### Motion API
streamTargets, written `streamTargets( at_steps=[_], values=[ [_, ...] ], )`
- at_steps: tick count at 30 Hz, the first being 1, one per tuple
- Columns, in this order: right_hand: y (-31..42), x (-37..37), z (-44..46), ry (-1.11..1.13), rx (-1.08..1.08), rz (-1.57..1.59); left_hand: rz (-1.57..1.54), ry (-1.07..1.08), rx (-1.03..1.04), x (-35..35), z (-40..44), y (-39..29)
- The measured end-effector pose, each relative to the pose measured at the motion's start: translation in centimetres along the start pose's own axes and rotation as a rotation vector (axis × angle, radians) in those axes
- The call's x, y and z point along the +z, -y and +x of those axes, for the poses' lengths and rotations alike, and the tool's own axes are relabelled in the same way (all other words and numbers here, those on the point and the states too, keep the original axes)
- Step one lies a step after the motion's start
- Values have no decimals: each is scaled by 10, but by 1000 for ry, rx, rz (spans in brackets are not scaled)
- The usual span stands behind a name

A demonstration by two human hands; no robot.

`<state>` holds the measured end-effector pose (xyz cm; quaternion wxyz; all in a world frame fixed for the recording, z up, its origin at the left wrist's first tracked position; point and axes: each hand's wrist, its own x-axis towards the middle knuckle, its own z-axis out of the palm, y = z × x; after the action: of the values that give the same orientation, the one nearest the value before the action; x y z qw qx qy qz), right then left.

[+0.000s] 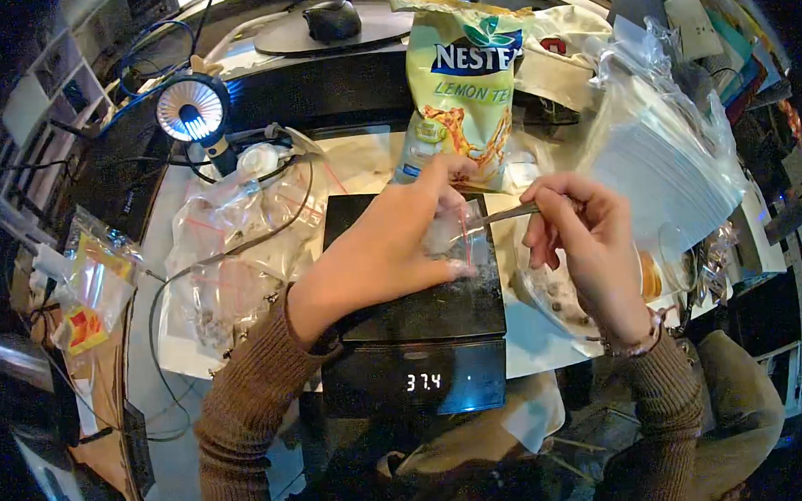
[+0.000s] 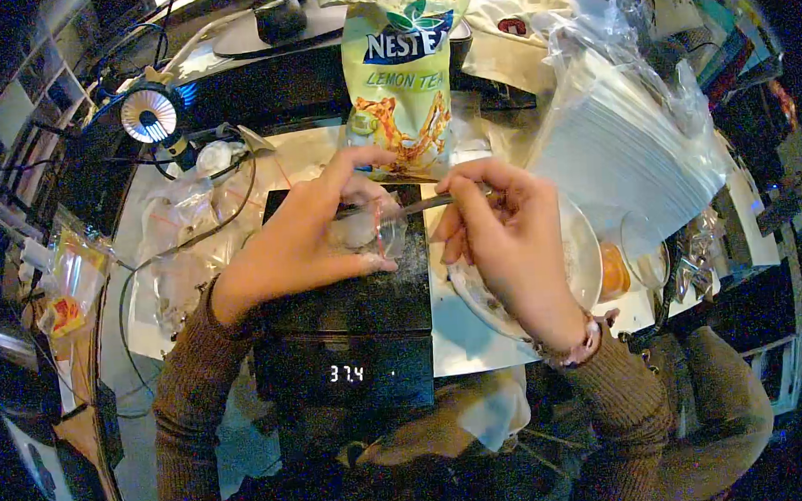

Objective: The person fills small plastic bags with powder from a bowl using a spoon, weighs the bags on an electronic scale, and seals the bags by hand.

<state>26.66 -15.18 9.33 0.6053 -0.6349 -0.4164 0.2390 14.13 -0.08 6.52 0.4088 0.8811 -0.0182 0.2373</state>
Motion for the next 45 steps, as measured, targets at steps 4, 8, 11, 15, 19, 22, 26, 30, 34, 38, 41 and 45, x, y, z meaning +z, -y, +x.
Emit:
streamTargets(
  at_steps=[4,8,11,15,19,22,26,30,34,38,41,45],
  values=[
    [-5,-10,-3,-55,85,113,53,-62,66,1,0,4],
    [1,-19,-10,-134,94,73,59,-75,62,0,1,4],
    [2,-29,-16,-195,91,39,4,-40,16,-1,1,2],
    [-1,-60,-35,-293,112,4,1,-25,20,1,0,9],
    [-2,-84,-67,-559,-43,-207,218,-207,140,-2,-3,11],
    [-7,-101,-89,-424,-424,-658,153,-307,89,-17,2,12],
    [-13,-100,-104,-349,-669,-1039,60,-326,-3,-33,0,4],
    [-28,-97,-112,-762,-317,-579,76,-289,-21,-35,-2,2],
    [-40,-102,-119,-765,-187,-343,109,-278,-2,-35,-2,1],
    [-39,-94,-120,-694,-59,-250,98,-296,5,-38,-1,1],
    [-33,-84,-123,-565,106,-253,109,-308,15,-40,0,1],
    [-13,-59,-127,-498,79,-1032,157,-329,18,-43,0,1]
  ],
)
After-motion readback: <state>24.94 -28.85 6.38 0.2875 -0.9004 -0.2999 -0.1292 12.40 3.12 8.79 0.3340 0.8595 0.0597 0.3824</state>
